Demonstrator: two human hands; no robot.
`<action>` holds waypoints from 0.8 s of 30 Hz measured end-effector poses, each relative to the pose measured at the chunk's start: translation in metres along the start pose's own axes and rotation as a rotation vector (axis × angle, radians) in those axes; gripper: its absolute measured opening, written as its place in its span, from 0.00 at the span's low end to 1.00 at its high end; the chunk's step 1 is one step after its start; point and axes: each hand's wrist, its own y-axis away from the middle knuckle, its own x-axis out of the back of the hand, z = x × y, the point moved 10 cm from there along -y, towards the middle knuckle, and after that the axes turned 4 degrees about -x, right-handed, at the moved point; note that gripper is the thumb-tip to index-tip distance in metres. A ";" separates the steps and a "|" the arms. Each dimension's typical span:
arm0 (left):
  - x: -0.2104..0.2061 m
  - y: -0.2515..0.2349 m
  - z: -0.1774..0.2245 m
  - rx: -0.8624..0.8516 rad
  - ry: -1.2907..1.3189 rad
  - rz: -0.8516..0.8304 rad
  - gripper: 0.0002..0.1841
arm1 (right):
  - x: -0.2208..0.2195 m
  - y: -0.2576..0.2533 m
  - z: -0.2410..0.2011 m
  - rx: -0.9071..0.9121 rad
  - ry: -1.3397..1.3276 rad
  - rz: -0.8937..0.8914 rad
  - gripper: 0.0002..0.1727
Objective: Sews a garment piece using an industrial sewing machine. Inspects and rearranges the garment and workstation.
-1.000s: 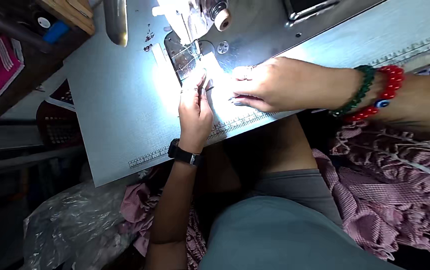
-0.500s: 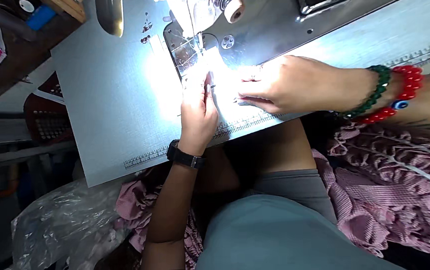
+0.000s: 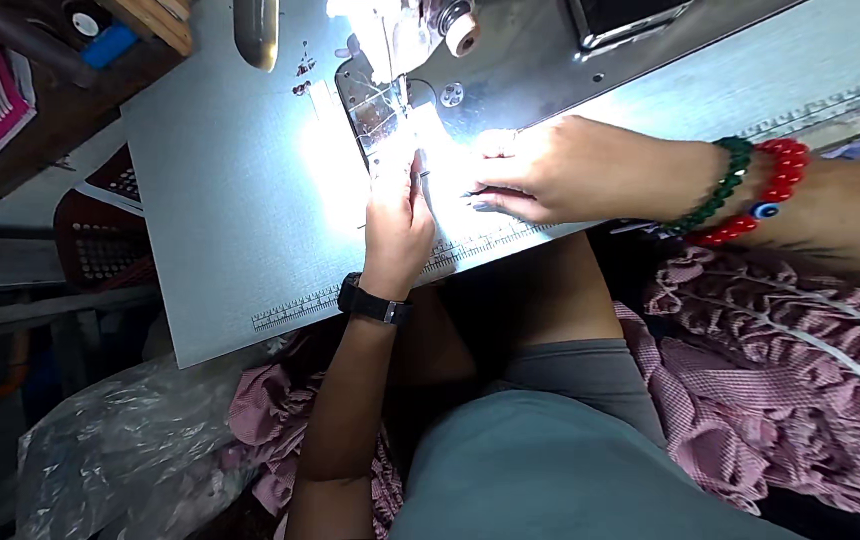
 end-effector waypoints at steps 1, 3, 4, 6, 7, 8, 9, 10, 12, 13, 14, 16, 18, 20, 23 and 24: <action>0.000 0.000 0.000 0.003 0.007 0.002 0.21 | -0.002 -0.001 -0.002 0.001 0.006 -0.005 0.16; 0.000 0.000 0.000 0.014 0.023 -0.002 0.21 | -0.004 -0.003 -0.005 -0.007 0.016 -0.015 0.16; -0.001 0.000 -0.001 0.019 0.027 -0.004 0.21 | -0.005 -0.003 -0.006 -0.006 0.019 -0.017 0.16; -0.001 0.000 -0.001 0.025 0.035 -0.007 0.21 | -0.005 -0.003 -0.008 0.004 0.024 -0.006 0.16; -0.001 0.000 -0.001 0.023 0.037 -0.007 0.21 | -0.005 -0.003 -0.008 0.012 0.028 -0.005 0.15; -0.001 -0.001 -0.002 0.020 0.038 -0.007 0.21 | -0.006 -0.004 -0.009 0.024 0.033 -0.009 0.15; -0.001 -0.001 -0.002 0.020 0.044 -0.005 0.21 | -0.007 -0.005 -0.011 0.039 0.038 -0.014 0.15; -0.001 -0.002 -0.003 0.021 0.054 -0.002 0.21 | -0.008 -0.006 -0.011 0.050 0.045 -0.022 0.15; -0.002 -0.003 -0.004 0.026 0.059 -0.008 0.21 | -0.008 -0.007 -0.011 0.075 0.034 -0.018 0.15; -0.002 -0.003 -0.004 0.026 0.041 -0.021 0.22 | -0.008 -0.006 -0.012 0.090 0.003 -0.006 0.15; -0.004 -0.003 -0.002 0.022 -0.006 -0.049 0.21 | -0.007 -0.003 -0.012 0.094 -0.052 -0.001 0.15; -0.012 0.003 0.010 -0.027 -0.183 -0.146 0.19 | -0.005 0.003 -0.008 0.042 -0.173 -0.019 0.15; -0.032 0.024 0.031 -0.125 -0.361 -0.363 0.26 | 0.007 0.011 0.000 -0.058 -0.264 -0.021 0.14; -0.049 0.063 0.056 -0.243 -0.376 -0.529 0.30 | 0.027 0.016 0.016 -0.217 -0.303 0.019 0.16; -0.060 0.125 0.102 -0.281 0.013 -0.800 0.20 | 0.044 0.010 0.040 -0.455 -0.191 0.082 0.25; -0.064 0.139 0.113 -0.262 0.199 -0.910 0.17 | 0.040 0.002 0.042 -0.488 -0.146 0.084 0.26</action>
